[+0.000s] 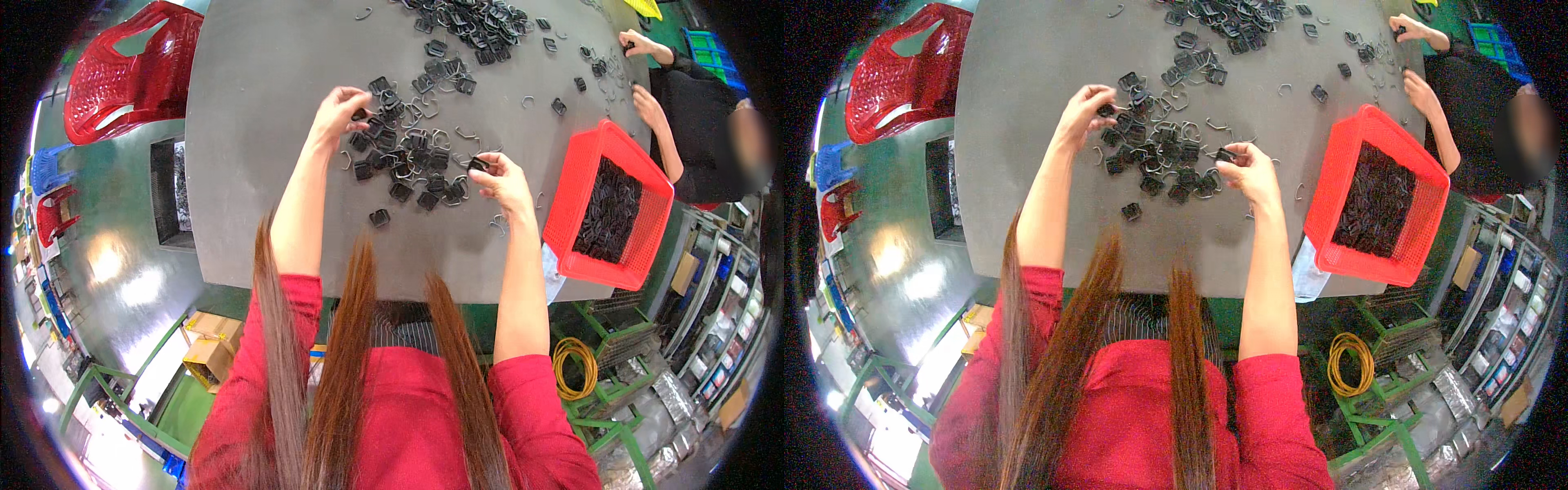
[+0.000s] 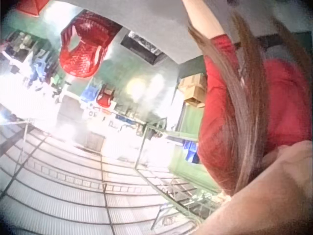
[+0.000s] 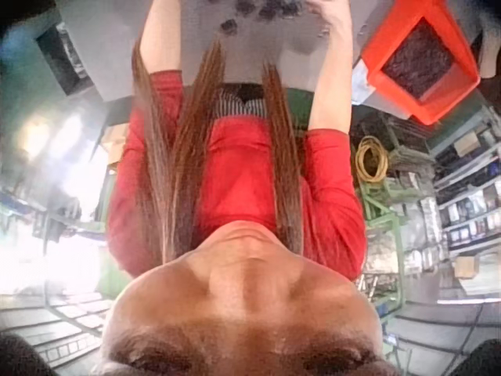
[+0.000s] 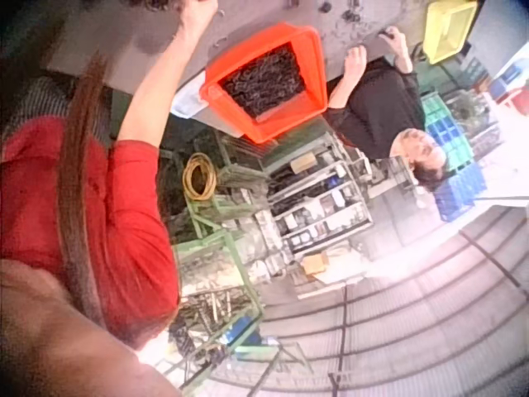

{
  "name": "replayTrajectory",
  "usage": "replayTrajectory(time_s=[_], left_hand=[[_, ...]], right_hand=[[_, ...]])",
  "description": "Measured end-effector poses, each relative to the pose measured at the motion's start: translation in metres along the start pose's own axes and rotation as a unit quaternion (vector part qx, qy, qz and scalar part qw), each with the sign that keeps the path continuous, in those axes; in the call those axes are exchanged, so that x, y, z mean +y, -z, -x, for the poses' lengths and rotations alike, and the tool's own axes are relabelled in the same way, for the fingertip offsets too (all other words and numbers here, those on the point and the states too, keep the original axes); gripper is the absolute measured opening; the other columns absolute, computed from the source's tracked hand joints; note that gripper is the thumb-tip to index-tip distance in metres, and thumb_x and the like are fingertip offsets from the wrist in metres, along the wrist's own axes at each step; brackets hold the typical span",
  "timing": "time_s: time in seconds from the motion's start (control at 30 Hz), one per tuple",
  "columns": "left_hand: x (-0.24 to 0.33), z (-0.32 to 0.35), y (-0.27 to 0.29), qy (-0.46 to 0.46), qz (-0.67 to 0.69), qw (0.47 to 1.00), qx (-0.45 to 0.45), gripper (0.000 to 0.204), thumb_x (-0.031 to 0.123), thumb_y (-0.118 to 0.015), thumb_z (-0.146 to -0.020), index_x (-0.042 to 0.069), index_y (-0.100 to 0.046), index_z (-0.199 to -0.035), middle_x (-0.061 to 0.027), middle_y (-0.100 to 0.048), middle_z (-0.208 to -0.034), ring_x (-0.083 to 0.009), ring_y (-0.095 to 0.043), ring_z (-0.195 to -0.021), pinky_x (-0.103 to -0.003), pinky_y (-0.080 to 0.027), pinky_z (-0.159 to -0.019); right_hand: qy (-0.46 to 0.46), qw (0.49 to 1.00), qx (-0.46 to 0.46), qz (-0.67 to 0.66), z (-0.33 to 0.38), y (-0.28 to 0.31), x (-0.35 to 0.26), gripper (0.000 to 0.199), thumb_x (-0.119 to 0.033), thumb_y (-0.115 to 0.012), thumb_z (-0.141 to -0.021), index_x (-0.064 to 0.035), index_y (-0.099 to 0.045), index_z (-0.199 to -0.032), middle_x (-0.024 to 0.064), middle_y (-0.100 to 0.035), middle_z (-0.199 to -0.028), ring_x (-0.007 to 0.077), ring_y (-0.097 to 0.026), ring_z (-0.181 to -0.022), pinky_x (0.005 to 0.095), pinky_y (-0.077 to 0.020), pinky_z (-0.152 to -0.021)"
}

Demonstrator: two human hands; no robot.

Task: The person sorts small black plastic fasteners and metal hooks on a table, separating the fasteners into a red basket and the hooks into a yellow basket. The person repeatedly gathers, separates, and places the items into their respective containers.

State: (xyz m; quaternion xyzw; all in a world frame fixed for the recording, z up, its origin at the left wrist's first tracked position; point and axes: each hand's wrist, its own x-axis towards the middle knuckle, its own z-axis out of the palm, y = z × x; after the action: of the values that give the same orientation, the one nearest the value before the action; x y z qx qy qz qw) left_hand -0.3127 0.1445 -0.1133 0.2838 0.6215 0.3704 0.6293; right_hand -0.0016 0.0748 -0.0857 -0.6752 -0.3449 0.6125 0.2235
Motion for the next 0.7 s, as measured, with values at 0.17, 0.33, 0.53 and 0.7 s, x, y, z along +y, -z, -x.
replayTrajectory(time_s=[0.17, 0.33, 0.53, 0.7], left_hand=[[-0.004, -0.044, -0.032, -0.168, -0.469, 0.855, 0.144, 0.039, 0.041, -0.069, -0.076, 0.01, -0.06, -0.098, -0.0127, -0.065, -0.087, -0.0297, -0.062, -0.081, -0.039, -0.049, -0.076], [0.017, -0.035, -0.018, -0.061, -0.152, 0.985, -0.047, 0.026, 0.034, -0.072, -0.076, 0.011, -0.063, -0.083, -0.0011, -0.059, -0.071, -0.0118, -0.053, -0.065, -0.026, -0.041, -0.057], [0.04, -0.022, 0.043, 0.044, 0.1, 0.963, -0.248, 0.013, 0.019, -0.06, -0.087, 0.009, -0.058, -0.095, -0.0025, -0.062, -0.087, -0.0139, -0.063, -0.085, -0.026, -0.055, -0.065], [0.045, -0.055, 0.013, 0.025, -0.006, 0.988, -0.153, 0.03, 0.032, -0.066, -0.083, 0.006, -0.062, -0.097, -0.004, -0.063, -0.083, -0.0152, -0.064, -0.081, -0.025, -0.05, -0.061]], right_hand=[[-0.009, 0.993, -0.042, -0.109, 0.004, -0.009, -0.03, 0.026, -0.007, -0.067, -0.077, -0.0087, -0.064, -0.103, 0.0005, -0.065, -0.089, 0.0087, -0.06, -0.072, 0.0225, -0.0483, -0.058], [0.067, 0.988, 0.102, 0.098, -0.024, -0.014, -0.039, 0.021, -0.009, -0.065, -0.08, -0.0079, -0.067, -0.101, 0.001, -0.065, -0.089, 0.0094, -0.061, -0.074, 0.0244, -0.0481, -0.061], [0.013, 0.952, -0.065, -0.299, -0.073, -0.024, -0.06, 0.028, -0.026, -0.065, -0.081, -0.0056, -0.06, -0.1, 0.0028, -0.064, -0.089, 0.0142, -0.062, -0.078, 0.0274, -0.0496, -0.062], [0.036, 0.911, 0.192, 0.362, -0.109, -0.103, -0.104, 0.041, -0.034, -0.071, -0.073, -0.0079, -0.061, -0.102, 0.0105, -0.066, -0.097, 0.0252, -0.064, -0.089, 0.0385, -0.05, -0.077]])
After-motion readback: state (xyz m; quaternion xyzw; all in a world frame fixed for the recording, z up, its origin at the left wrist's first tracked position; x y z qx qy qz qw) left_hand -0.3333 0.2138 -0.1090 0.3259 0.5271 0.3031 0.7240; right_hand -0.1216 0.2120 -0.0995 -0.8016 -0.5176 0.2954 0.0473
